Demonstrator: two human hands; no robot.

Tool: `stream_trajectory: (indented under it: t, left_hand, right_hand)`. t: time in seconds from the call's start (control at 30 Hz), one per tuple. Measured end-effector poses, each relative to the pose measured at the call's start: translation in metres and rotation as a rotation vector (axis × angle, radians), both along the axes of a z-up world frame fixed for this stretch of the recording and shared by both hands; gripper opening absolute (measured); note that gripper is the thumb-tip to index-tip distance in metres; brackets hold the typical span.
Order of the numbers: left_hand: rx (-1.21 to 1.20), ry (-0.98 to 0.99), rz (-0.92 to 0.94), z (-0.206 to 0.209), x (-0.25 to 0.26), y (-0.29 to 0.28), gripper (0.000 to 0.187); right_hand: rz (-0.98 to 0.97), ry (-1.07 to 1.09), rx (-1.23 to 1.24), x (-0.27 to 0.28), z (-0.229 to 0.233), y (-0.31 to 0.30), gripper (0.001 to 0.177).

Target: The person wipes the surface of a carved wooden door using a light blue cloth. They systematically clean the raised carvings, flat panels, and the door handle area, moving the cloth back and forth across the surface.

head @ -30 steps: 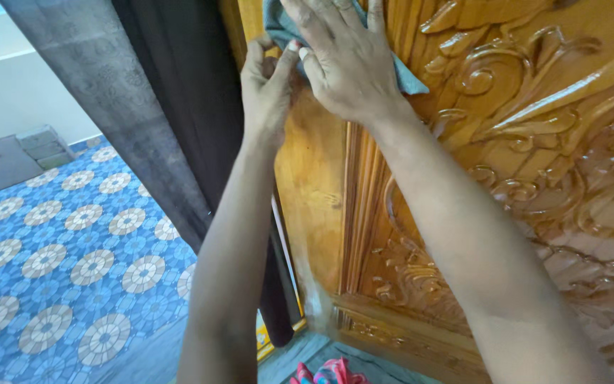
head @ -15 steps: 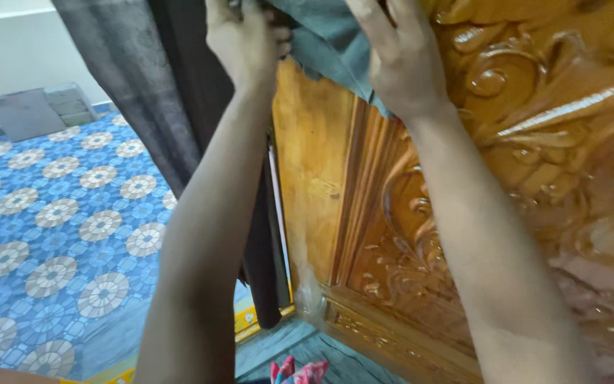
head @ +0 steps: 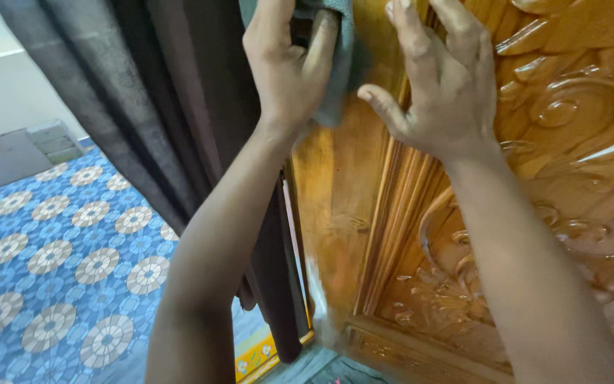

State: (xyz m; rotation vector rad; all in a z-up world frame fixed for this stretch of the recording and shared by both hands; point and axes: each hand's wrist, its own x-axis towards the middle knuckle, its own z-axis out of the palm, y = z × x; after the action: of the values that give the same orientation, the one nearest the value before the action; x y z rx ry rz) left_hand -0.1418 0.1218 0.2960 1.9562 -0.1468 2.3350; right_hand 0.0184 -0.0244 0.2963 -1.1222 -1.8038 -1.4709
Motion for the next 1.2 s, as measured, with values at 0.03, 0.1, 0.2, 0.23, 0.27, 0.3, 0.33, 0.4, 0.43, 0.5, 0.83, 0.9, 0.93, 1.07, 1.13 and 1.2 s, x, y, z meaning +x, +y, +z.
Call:
stream_trajectory:
  t: [0.03,0.1,0.2,0.23,0.27,0.3,0.33,0.4,0.43,0.5,0.83,0.9,0.93,1.07,1.13,1.2]
  left_hand:
    - [-0.017,-0.006,-0.051,0.001,-0.001,-0.003,0.028]
    - [-0.018,-0.022,-0.115,0.004,-0.003,-0.009,0.027]
    - [0.024,-0.050,-0.071,0.004,-0.003,-0.011,0.022]
    - [0.041,-0.058,-0.003,0.007,-0.004,-0.008,0.020]
    - [0.061,-0.067,0.068,0.010,-0.007,-0.004,0.020]
    - [0.046,-0.084,0.100,0.013,-0.010,0.001,0.019]
    - [0.031,-0.100,0.137,0.016,-0.015,0.007,0.019]
    - [-0.054,-0.081,0.121,0.018,-0.026,0.015,0.017]
    - [-0.123,-0.044,0.068,0.018,-0.032,0.018,0.014]
    - [-0.272,0.037,-0.028,0.017,-0.042,0.023,0.009]
    - [-0.201,0.274,0.033,-0.016,-0.020,-0.007,0.048]
    - [-0.074,0.388,0.187,-0.021,-0.008,-0.012,0.063]
    - [-0.017,0.412,0.243,-0.024,-0.001,-0.014,0.065]
    - [0.048,0.415,0.480,-0.024,0.023,-0.019,0.062]
    - [0.023,0.358,0.486,-0.017,0.031,-0.017,0.058]
    - [-0.013,0.304,0.473,-0.004,0.040,-0.008,0.054]
  right_hand:
    - [0.007,0.000,0.012,0.001,-0.001,0.001,0.072]
    - [0.021,-0.004,0.034,0.003,-0.003,0.003,0.073]
    - [0.060,0.068,0.064,0.010,-0.011,0.008,0.046]
    - [0.083,0.075,0.079,0.013,-0.013,0.009,0.040]
    - [0.138,0.056,0.099,0.015,-0.012,0.013,0.035]
    - [0.194,0.037,0.119,0.016,-0.012,0.016,0.031]
    - [0.143,0.045,0.134,0.016,-0.013,0.015,0.028]
    - [0.046,0.061,0.166,0.017,-0.014,0.013,0.026]
    - [0.057,0.067,0.192,0.018,-0.015,0.013,0.024]
    - [0.084,0.082,0.235,0.020,-0.018,0.013,0.020]
    - [-0.066,0.068,0.298,0.024,-0.016,0.013,0.050]
    - [-0.105,0.093,0.275,0.017,-0.019,0.009,0.049]
    - [-0.127,0.116,0.265,0.014,-0.020,0.009,0.047]
    - [-0.185,0.159,0.243,0.012,-0.026,0.010,0.041]
    - [-0.297,0.168,0.280,0.014,-0.035,0.012,0.043]
    - [-0.512,0.196,0.357,0.014,-0.050,0.016,0.049]
